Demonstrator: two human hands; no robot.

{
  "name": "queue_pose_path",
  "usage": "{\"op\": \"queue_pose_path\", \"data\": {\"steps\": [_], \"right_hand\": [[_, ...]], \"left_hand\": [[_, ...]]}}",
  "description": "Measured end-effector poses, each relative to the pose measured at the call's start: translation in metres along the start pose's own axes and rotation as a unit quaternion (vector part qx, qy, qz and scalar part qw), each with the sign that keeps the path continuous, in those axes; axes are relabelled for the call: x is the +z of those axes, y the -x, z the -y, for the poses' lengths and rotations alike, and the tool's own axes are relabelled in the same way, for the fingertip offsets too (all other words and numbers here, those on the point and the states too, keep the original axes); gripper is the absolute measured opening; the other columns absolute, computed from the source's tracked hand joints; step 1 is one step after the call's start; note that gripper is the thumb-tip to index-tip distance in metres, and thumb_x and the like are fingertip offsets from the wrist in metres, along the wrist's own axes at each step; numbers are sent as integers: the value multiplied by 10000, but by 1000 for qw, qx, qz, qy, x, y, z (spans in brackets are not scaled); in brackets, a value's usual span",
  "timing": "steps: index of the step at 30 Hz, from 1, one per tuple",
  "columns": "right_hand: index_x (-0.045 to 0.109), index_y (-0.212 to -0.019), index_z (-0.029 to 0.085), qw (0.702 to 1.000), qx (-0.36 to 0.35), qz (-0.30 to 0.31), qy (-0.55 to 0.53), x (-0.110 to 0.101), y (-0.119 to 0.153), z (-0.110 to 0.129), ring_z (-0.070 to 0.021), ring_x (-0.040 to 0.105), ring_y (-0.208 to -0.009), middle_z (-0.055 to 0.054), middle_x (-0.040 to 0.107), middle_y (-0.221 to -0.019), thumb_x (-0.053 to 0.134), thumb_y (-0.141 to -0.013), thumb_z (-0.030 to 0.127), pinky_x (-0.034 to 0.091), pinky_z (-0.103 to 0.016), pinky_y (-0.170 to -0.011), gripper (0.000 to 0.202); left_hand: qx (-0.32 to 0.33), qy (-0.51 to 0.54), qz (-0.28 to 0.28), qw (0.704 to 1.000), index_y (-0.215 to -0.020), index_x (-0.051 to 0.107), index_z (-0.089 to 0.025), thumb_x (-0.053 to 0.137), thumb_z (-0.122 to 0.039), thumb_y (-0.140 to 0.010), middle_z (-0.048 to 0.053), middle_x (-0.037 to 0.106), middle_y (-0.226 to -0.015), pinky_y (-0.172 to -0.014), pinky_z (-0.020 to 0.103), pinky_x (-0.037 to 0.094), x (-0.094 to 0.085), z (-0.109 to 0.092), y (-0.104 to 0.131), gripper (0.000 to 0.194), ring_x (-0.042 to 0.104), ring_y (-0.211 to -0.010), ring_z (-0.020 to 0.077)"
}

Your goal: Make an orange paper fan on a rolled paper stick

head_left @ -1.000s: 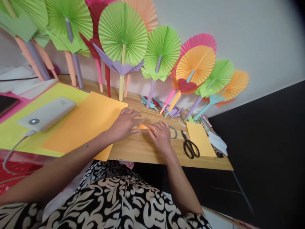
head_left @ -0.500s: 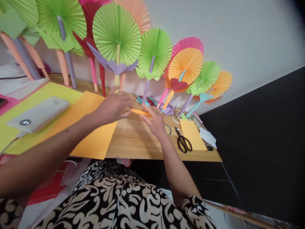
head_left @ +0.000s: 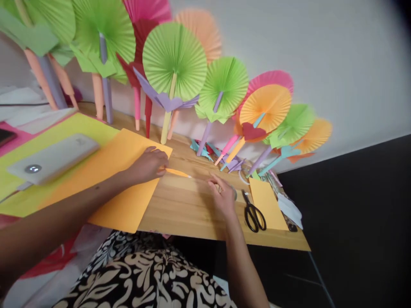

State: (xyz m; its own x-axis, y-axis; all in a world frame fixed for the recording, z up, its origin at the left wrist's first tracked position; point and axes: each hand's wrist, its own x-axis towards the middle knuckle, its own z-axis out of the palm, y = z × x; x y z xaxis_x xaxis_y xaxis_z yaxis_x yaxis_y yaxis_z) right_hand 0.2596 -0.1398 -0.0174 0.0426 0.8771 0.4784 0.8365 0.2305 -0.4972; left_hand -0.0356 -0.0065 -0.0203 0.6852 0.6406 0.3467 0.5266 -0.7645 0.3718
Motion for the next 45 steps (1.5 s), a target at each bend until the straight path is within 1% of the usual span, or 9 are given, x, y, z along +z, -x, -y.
{"op": "queue_pose_path", "data": {"steps": [3, 6, 12, 16, 20, 24, 32, 37, 45], "right_hand": [[685, -1221, 266, 1000, 0, -8, 1, -7, 7, 1, -225, 718, -876, -33, 783, -931, 575, -957, 310, 530, -406, -845, 289], [700, -1147, 257, 999, -12, 9, 29, -6, 5, 3, -236, 701, -872, -48, 772, -930, 558, -974, 312, 507, -422, -850, 230], [684, -1117, 231, 977, -63, 176, 101, 19, -24, 5, -276, 642, -1015, -78, 735, -1069, 619, -948, 294, 481, -419, -844, 193], [689, -1041, 213, 967, -92, 229, 69, 41, -42, 5, -242, 616, -946, -67, 709, -990, 625, -945, 297, 469, -371, -818, 142], [667, -911, 201, 969, -98, 223, 42, 53, -44, 3, -214, 587, -849, -53, 677, -886, 583, -963, 286, 435, -340, -753, 130], [646, -862, 203, 967, -102, 233, 28, 53, -43, 1, -208, 574, -813, -46, 655, -838, 549, -978, 305, 419, -340, -722, 182], [662, -1144, 219, 974, -108, 200, -8, 55, -41, -1, -232, 611, -919, -61, 716, -975, 599, -958, 428, 458, -363, -803, 287], [694, -982, 217, 972, -115, 204, 13, 64, -42, 7, -227, 584, -894, -55, 699, -930, 569, -979, 380, 426, -364, -779, 206], [698, -950, 211, 967, -133, 212, 46, 67, -41, 9, -231, 562, -883, -64, 686, -917, 515, -1001, 363, 393, -363, -766, 244]], "left_hand": [[8, 6, 11, 1000, -735, 662, -220, 523, -203, -762, 66, 711, -887, -1027, 487, 380, 20, -8, -4, 143, 627, -899, 251], [14, 14, 10, 1000, -735, 678, -224, 509, -211, -771, 67, 711, -882, -1042, 509, 362, 25, -6, -6, 173, 622, -901, 259], [23, 9, -4, 1000, -758, 699, -238, 513, -231, -807, 55, 707, -892, -1058, 504, 354, 27, 0, -5, 193, 625, -911, 255], [19, -20, 12, 1000, -771, 693, -237, 491, -255, -848, 44, 706, -909, -1088, 493, 339, 28, 0, -7, 217, 618, -923, 239], [8, -28, 30, 999, -782, 691, -241, 486, -265, -875, 16, 711, -938, -1084, 462, 343, 27, 0, -8, 227, 602, -939, 218], [31, -15, 8, 999, -761, 689, -229, 508, -253, -891, 18, 719, -911, -994, 434, 399, 27, 3, -8, 225, 597, -901, 218], [71, -15, -31, 997, -744, 667, -238, 570, -212, -870, 16, 714, -881, -974, 419, 405, 30, 6, -6, 161, 602, -855, 214], [57, -25, -24, 998, -735, 670, -237, 547, -235, -890, 10, 706, -871, -1027, 426, 377, 30, 2, -5, 198, 602, -855, 203], [86, 0, -41, 995, -743, 684, -213, 585, -220, -872, 42, 716, -863, -932, 427, 422, 31, 4, -7, 163, 601, -824, 217]]}}
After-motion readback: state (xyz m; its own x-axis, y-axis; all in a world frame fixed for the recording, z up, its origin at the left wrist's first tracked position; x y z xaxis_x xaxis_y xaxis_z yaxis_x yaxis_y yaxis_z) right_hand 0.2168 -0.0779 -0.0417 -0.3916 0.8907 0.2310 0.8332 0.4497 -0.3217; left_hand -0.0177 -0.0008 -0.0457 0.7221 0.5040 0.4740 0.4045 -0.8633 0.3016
